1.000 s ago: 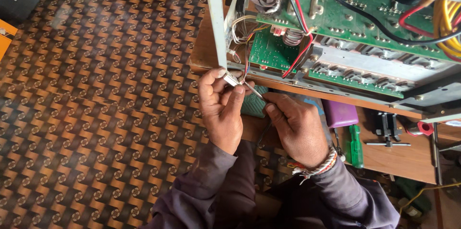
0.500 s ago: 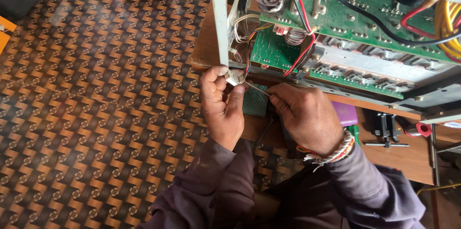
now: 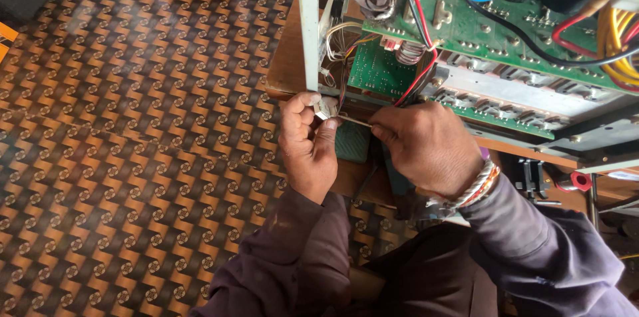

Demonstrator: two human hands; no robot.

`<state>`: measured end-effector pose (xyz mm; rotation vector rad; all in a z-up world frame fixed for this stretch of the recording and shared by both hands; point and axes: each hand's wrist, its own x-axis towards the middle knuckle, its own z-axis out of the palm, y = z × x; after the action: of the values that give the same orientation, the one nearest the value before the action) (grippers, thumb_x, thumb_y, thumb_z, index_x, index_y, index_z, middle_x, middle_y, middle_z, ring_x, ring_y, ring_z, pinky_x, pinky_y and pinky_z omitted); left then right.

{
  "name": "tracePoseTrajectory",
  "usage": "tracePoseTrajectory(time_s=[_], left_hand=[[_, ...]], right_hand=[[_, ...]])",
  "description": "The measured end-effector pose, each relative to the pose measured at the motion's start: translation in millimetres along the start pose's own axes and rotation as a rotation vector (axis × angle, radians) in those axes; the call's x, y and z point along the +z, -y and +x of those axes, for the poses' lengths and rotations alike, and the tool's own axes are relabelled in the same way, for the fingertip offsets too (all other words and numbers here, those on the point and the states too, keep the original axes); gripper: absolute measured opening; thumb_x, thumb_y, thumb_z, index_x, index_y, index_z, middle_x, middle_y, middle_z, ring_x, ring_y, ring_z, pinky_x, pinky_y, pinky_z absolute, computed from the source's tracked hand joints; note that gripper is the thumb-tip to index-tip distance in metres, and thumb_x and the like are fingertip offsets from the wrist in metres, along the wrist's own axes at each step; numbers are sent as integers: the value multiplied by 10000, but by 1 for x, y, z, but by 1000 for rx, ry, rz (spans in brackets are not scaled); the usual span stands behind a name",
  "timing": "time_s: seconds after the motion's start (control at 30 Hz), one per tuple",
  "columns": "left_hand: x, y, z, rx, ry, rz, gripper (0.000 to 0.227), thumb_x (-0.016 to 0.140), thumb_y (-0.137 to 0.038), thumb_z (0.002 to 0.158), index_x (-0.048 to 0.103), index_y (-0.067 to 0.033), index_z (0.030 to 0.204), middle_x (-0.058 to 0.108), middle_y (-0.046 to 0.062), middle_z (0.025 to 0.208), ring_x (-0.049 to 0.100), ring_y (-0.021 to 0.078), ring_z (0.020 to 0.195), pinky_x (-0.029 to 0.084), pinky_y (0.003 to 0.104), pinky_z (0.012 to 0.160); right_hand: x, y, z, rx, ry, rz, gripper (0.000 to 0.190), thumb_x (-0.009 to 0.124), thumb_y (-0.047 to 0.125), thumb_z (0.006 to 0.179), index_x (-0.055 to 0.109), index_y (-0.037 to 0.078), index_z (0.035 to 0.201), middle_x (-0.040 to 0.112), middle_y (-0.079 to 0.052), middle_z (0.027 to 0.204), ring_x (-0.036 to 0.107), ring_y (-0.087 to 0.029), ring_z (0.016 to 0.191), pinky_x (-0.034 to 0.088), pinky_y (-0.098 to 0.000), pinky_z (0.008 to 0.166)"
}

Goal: The person disconnects wires from a circuit board inside an electronic housing using a screwdriver, handles a small detached circuit board, and cleans it with a brush.

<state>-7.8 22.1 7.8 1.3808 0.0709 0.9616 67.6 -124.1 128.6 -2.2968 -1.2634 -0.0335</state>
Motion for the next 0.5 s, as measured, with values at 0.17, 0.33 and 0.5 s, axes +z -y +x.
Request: tracePoseTrajectory(time_s=[0.17,0.33,0.5], left_hand=[[-1,-2,0,-5,-13,122,476,604,183,962,472,-43,1359,702,90,1113,663,120,994,543,237,870],[6,-4,-1,28,-52,85,485,594,201,958,470,-39,1361,687,99,1139,655,131,1043,532,245,925],[14,0,-3,82,-110,107,486,603,202,954,476,-47,1352,678,103,1172,667,139,1056,554,261,947]], right_hand=[[0,12,-4,-6,-45,-213,82,734,159,837,767,117,900,718,-132,729,689,-370,656,531,-486,578],[4,19,-7,34,-100,-175,107,735,169,849,772,133,942,711,-136,729,688,-367,644,533,-480,569],[22,33,-20,151,-177,-228,105,722,152,854,779,150,942,713,-141,720,683,-379,639,541,-475,573]])
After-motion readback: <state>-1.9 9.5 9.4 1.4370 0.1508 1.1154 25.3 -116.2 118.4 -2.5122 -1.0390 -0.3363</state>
